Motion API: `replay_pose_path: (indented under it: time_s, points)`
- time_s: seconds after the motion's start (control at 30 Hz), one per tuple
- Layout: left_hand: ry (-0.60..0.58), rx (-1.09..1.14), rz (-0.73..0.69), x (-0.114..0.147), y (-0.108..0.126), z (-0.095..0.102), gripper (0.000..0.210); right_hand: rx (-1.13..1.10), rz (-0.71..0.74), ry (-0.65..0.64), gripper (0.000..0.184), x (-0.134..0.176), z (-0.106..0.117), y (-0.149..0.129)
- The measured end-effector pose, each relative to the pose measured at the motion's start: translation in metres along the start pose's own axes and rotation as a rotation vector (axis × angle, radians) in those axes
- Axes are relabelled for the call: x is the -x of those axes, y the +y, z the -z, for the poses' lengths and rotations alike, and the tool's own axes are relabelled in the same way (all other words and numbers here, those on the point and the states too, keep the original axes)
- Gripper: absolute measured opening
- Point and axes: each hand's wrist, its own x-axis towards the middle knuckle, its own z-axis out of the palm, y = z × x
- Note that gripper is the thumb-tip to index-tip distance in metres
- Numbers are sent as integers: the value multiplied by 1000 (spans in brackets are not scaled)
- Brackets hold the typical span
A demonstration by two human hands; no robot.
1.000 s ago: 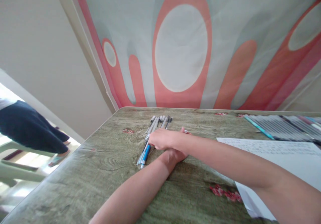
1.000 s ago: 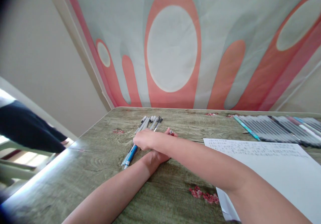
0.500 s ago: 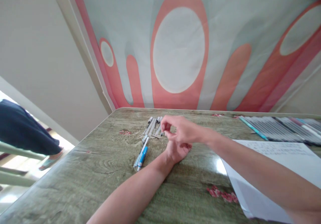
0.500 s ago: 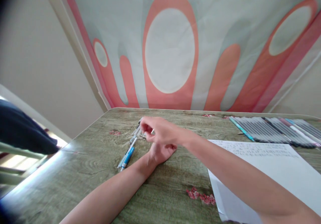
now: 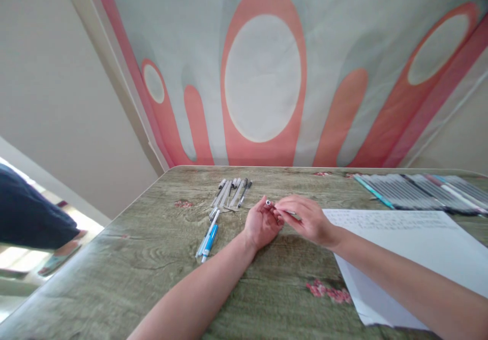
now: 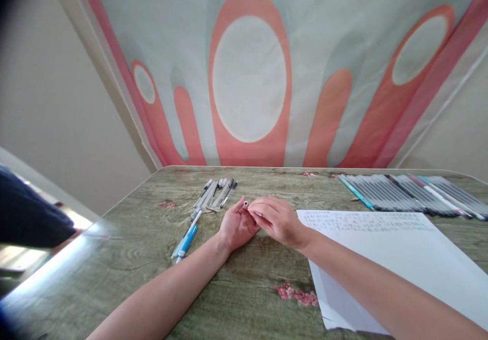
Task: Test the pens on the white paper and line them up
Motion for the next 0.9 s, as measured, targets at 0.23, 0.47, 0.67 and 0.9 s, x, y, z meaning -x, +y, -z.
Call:
replay_pose_path:
  time_s: [0.23,0.47,0.67,0.9]
  points:
    - [41,-47,-7,1,0,-2,30,9,-9,51,17,1,-3,0]
    - [57,-68,-6,2,0,-3,31,24,5,63,21,0,-2,-3]
    - [46,-71,-8,2,-1,-4,32,44,-19,37,18,3,-6,3]
    - [20,-82,-12,2,-2,-3,31,60,-43,8,16,6,-10,7]
